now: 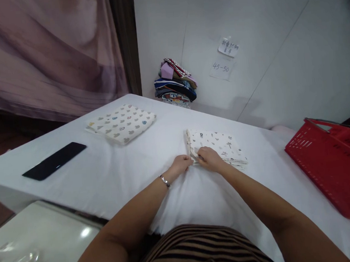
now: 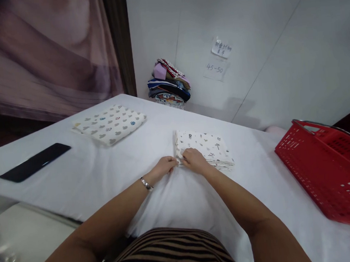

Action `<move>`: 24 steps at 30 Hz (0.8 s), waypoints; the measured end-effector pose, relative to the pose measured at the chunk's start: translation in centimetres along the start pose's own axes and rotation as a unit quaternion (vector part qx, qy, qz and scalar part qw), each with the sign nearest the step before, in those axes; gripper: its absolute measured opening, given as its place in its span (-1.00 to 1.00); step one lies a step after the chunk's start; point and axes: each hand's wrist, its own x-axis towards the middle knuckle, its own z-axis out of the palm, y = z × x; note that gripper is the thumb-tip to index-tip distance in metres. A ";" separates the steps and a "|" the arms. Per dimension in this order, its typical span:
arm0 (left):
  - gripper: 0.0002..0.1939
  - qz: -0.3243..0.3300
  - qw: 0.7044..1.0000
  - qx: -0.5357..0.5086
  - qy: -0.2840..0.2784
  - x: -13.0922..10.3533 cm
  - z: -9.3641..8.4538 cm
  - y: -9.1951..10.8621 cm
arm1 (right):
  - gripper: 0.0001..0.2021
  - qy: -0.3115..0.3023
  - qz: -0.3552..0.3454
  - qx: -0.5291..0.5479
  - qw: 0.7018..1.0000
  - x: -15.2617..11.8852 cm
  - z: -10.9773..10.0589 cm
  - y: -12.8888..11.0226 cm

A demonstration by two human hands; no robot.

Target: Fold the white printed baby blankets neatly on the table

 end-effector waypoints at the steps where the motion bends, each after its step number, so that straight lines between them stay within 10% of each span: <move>1: -0.85 -0.013 1.000 -0.014 0.001 0.0 0.0 0.2 | -0.89 0.001 -0.008 -0.015 1.000 0.0 -0.2 0.0; 18: -0.73 -0.044 0.993 -0.101 -0.038 -0.7 -0.5 1.4 | -0.82 0.020 0.007 -0.058 0.998 -0.7 0.5 -1.1; 24: -0.83 0.034 0.997 0.066 0.038 -0.1 -0.9 0.7 | -0.93 0.039 0.055 -0.032 0.997 -0.2 0.0 -0.9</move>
